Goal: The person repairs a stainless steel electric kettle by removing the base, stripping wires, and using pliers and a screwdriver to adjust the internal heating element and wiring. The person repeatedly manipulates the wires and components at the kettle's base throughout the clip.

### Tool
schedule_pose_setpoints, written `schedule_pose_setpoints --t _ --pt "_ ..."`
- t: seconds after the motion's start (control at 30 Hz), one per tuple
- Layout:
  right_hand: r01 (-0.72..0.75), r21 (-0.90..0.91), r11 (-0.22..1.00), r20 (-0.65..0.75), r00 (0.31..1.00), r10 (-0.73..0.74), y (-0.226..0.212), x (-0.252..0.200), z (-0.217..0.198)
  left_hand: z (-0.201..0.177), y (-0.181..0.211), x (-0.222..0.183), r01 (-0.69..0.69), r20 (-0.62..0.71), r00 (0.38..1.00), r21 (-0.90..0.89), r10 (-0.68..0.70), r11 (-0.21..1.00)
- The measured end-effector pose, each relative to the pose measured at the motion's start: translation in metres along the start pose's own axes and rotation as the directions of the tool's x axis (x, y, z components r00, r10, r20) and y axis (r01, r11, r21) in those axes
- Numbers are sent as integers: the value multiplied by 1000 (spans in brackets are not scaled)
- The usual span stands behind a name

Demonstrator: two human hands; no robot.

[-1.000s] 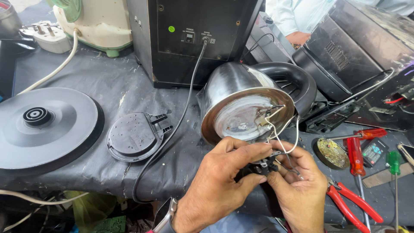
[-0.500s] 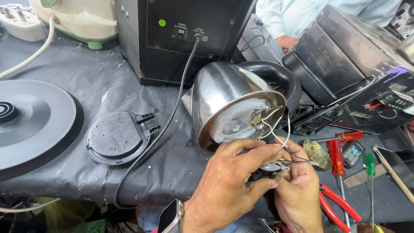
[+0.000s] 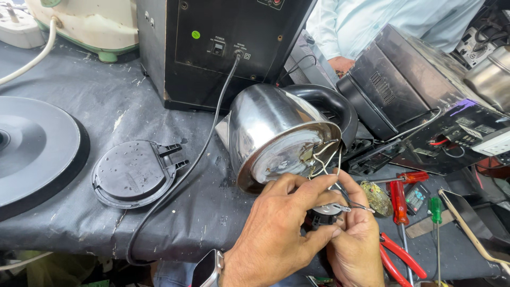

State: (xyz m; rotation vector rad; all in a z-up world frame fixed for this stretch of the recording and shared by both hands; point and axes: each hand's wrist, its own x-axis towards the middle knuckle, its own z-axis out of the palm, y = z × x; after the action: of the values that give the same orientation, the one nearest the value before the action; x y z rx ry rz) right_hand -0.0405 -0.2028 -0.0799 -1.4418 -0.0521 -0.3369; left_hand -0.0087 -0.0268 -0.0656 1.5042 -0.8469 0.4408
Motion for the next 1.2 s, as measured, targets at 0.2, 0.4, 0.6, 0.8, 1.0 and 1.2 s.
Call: schedule_pose_setpoints --t 0.2,0.4,0.6,0.8,1.0,1.2 --pt "-5 -5 1000 -20 1000 4 7 1 -8 1 -1 0 58 38 998 -4 -57 998" --pt "-4 -32 999 -31 1000 3 15 2 -15 2 -7 2 38 34 999 -12 -38 999" --pt "32 -11 999 -17 999 -32 18 0 -19 1 -14 -1 0 67 998 -79 5 997" --pt "104 3 995 22 994 -104 18 -1 -9 -5 -13 -2 70 102 994 -199 -50 977" --pt "124 -62 990 -12 992 -125 15 -6 -2 -5 -9 -2 136 68 990 -226 -124 965" --pt "145 -109 984 -51 987 -151 15 -11 1 -5 -9 -4 171 125 982 -292 -140 941"
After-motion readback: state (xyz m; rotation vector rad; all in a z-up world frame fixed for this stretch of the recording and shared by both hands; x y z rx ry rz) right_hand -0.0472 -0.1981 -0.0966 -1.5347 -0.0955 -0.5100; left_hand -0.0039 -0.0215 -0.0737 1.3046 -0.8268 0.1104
